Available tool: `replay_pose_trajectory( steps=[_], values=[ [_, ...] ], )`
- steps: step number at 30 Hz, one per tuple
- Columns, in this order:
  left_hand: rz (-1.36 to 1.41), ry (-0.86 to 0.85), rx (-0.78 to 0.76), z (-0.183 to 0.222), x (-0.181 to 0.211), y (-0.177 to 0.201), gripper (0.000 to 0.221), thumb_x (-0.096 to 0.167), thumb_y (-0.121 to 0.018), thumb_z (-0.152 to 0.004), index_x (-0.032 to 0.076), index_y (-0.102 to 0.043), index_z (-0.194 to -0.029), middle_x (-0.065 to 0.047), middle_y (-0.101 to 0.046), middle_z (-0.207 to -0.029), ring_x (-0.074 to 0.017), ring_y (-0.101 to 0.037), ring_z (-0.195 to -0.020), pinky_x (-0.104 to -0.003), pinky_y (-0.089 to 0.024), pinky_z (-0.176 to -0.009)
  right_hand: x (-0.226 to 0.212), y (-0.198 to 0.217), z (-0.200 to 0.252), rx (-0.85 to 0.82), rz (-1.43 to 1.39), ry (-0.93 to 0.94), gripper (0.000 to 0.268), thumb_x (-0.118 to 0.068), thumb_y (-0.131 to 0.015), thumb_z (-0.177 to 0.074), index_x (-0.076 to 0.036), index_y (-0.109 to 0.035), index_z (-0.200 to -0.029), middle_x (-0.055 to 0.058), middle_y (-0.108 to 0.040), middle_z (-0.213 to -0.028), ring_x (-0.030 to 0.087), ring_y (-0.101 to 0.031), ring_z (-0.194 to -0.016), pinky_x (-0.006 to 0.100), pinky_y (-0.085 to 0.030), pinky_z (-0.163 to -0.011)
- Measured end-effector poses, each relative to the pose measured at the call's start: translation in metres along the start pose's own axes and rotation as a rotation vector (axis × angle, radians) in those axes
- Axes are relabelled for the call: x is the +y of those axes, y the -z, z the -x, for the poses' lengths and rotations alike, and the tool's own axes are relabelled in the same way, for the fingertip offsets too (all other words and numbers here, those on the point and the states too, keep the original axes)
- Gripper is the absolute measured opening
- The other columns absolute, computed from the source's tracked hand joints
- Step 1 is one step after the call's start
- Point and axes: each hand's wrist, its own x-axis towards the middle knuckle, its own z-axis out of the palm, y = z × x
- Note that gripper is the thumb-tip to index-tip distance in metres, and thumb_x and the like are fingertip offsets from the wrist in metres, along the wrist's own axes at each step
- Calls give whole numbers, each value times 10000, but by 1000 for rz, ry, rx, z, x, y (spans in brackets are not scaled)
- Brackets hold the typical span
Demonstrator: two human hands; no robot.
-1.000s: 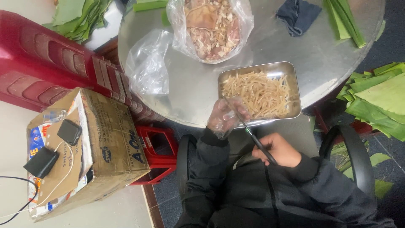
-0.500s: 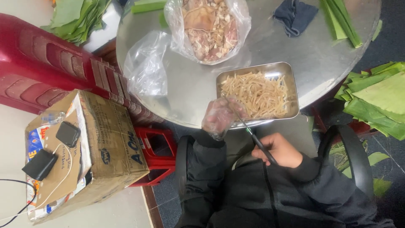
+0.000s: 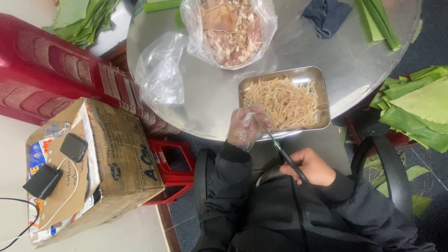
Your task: A person uses scissors to cut strips of food material from a plastic bag into a metal tray on a production table.
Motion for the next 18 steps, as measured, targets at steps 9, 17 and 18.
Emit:
replay_pose_trajectory(
  steps=[9, 17, 18],
  values=[
    [171, -26, -75, -1, -13, 0, 829, 752, -501, -921, 58, -498, -1375, -380, -612, -1216, -497, -686, -1062, -558, -579, -919, -3, -3, 4, 75, -42, -87, 290, -107, -876, -768, 69, -741, -580, 128, -563, -358, 184, -582, -284, 230, -422, -315],
    [-419, 45, 641, -22, -7, -63, 287, 90, -771, -902, -93, -710, -1114, -178, -730, -960, -228, -716, -902, -282, -566, -827, 19, 18, 2, 276, -97, -108, 349, -157, -850, -801, 90, -702, -602, 156, -541, -370, 204, -575, -289, 237, -403, -304],
    [-982, -73, 618, -14, -17, -46, 331, 78, -864, -833, -67, -743, -1105, -234, -734, -968, -273, -732, -925, -368, -589, -852, 19, 23, 1, 304, -111, -102, 367, -176, -844, -810, 96, -696, -613, 158, -534, -374, 201, -571, -290, 234, -397, -302]
  ],
)
